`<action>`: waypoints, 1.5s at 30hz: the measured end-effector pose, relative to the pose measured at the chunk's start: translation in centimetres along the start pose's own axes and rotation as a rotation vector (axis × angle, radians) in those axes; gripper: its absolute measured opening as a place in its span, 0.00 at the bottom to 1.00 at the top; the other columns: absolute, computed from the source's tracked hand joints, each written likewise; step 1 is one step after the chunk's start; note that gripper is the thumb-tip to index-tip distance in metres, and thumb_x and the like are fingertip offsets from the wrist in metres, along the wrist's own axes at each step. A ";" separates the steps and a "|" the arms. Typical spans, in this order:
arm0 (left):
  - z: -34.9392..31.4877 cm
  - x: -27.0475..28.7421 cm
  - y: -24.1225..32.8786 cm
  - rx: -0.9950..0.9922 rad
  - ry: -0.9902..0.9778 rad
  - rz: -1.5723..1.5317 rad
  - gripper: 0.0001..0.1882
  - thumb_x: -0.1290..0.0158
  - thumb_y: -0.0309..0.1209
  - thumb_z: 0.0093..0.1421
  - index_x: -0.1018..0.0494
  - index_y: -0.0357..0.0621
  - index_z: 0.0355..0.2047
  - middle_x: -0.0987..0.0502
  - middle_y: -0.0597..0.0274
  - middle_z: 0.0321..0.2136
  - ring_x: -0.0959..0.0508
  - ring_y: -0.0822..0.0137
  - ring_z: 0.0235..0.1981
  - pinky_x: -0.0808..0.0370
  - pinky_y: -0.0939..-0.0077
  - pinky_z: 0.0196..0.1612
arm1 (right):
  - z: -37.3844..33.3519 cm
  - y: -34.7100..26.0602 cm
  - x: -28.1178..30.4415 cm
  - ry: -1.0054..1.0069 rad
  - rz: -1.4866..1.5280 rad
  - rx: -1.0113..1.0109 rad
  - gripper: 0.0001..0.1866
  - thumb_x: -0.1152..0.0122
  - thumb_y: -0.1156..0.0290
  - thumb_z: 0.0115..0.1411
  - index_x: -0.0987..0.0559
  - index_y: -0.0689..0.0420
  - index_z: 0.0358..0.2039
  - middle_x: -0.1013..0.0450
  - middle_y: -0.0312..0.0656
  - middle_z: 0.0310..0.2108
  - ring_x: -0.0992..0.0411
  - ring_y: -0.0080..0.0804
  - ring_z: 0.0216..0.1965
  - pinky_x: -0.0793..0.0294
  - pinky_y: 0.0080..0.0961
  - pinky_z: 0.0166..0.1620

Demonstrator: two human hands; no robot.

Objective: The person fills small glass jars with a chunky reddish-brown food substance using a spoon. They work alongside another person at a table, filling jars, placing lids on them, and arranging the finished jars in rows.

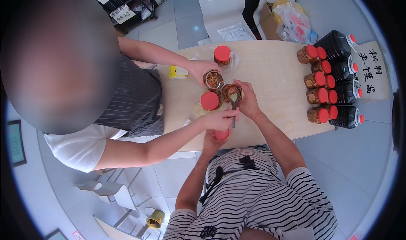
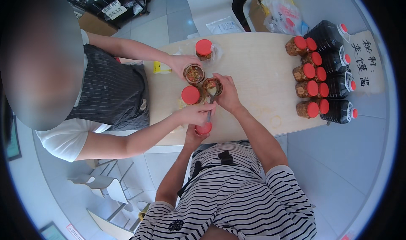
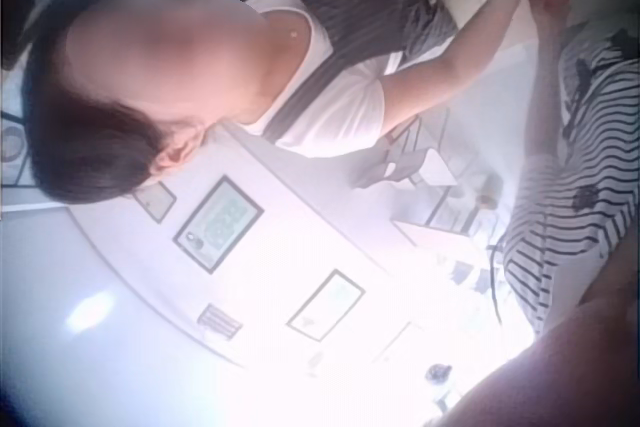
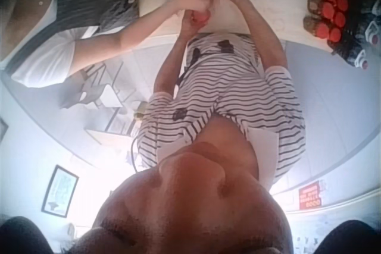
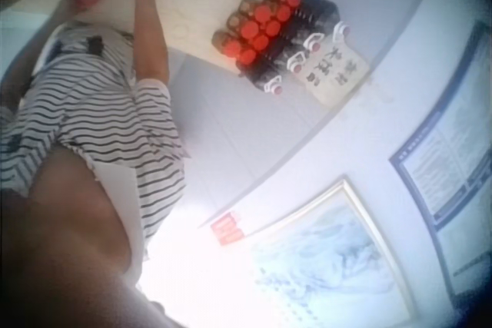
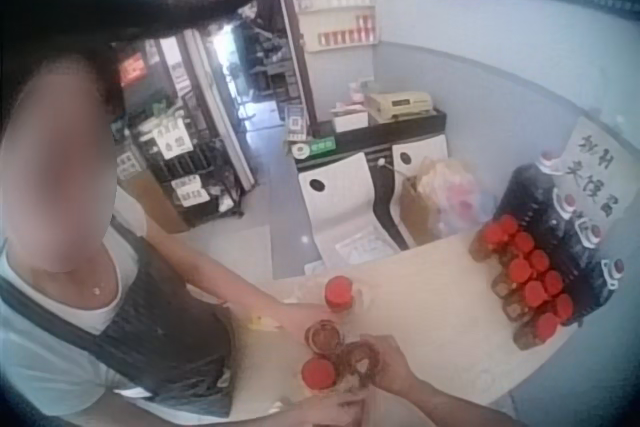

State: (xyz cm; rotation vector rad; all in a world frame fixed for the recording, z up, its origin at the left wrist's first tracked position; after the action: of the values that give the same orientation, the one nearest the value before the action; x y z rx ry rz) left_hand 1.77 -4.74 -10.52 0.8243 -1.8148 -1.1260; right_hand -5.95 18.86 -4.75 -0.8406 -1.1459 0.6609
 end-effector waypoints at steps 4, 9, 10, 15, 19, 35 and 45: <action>0.0 -0.2 -2.2 -0.063 0.020 0.070 0.42 0.28 0.24 0.43 0.36 0.43 0.59 0.29 0.55 0.52 0.24 0.60 0.50 0.23 0.68 0.47 | -0.1 0.4 -0.4 0.034 0.001 -0.001 0.41 0.24 0.77 0.39 0.29 0.57 0.58 0.26 0.43 0.47 0.32 0.43 0.51 0.28 0.34 0.55; -0.2 -0.1 -1.6 -0.036 0.023 0.096 0.42 0.27 0.24 0.42 0.35 0.44 0.58 0.30 0.56 0.52 0.25 0.60 0.51 0.23 0.68 0.48 | -0.3 0.4 0.2 -0.016 0.005 -0.057 0.44 0.25 0.79 0.38 0.30 0.55 0.59 0.29 0.45 0.49 0.32 0.43 0.54 0.30 0.33 0.59; -0.2 -0.2 -1.7 -0.033 0.024 0.089 0.42 0.27 0.24 0.42 0.35 0.44 0.58 0.30 0.56 0.52 0.25 0.60 0.51 0.23 0.68 0.48 | -0.4 0.4 0.3 -0.031 -0.003 -0.059 0.44 0.25 0.80 0.38 0.31 0.54 0.60 0.30 0.45 0.50 0.32 0.43 0.55 0.30 0.33 0.60; -0.1 -0.1 -0.5 -0.023 0.033 0.064 0.42 0.28 0.24 0.42 0.35 0.44 0.58 0.29 0.55 0.51 0.25 0.60 0.51 0.23 0.68 0.48 | -1.0 0.0 0.6 -0.064 -0.022 -0.086 0.42 0.26 0.79 0.38 0.29 0.56 0.58 0.28 0.44 0.48 0.33 0.44 0.54 0.29 0.32 0.58; -0.2 0.5 0.3 0.011 0.046 0.022 0.40 0.28 0.23 0.42 0.34 0.42 0.57 0.29 0.54 0.50 0.25 0.59 0.51 0.24 0.68 0.49 | -1.7 0.1 0.9 -0.069 -0.040 -0.102 0.42 0.25 0.78 0.38 0.29 0.55 0.58 0.28 0.43 0.49 0.33 0.44 0.55 0.29 0.33 0.58; 0.2 2.3 -0.5 0.028 0.178 -0.054 0.40 0.30 0.23 0.44 0.37 0.37 0.57 0.27 0.52 0.49 0.24 0.61 0.49 0.23 0.68 0.51 | -3.8 0.5 1.0 -0.150 -0.046 -0.104 0.44 0.25 0.79 0.38 0.30 0.54 0.60 0.30 0.46 0.51 0.34 0.44 0.56 0.31 0.33 0.60; 0.7 3.0 0.6 -0.054 0.222 0.040 0.42 0.29 0.24 0.44 0.41 0.37 0.56 0.31 0.52 0.52 0.27 0.60 0.55 0.28 0.66 0.58 | -4.9 1.2 1.1 -0.163 -0.100 -0.007 0.44 0.26 0.78 0.39 0.31 0.55 0.60 0.30 0.45 0.51 0.35 0.46 0.56 0.32 0.36 0.60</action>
State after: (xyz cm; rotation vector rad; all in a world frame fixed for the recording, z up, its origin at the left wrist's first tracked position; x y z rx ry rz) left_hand -0.23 -6.82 -9.27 0.8429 -1.6045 -1.0111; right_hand -0.97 19.33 -6.12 -0.7405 -1.3290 0.6521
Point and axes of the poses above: each hand's wrist, its own z-axis towards the middle knuckle, its own x-axis out of the back of the hand, y = z × x, the point moved 1 cm from there along z, towards the middle knuckle
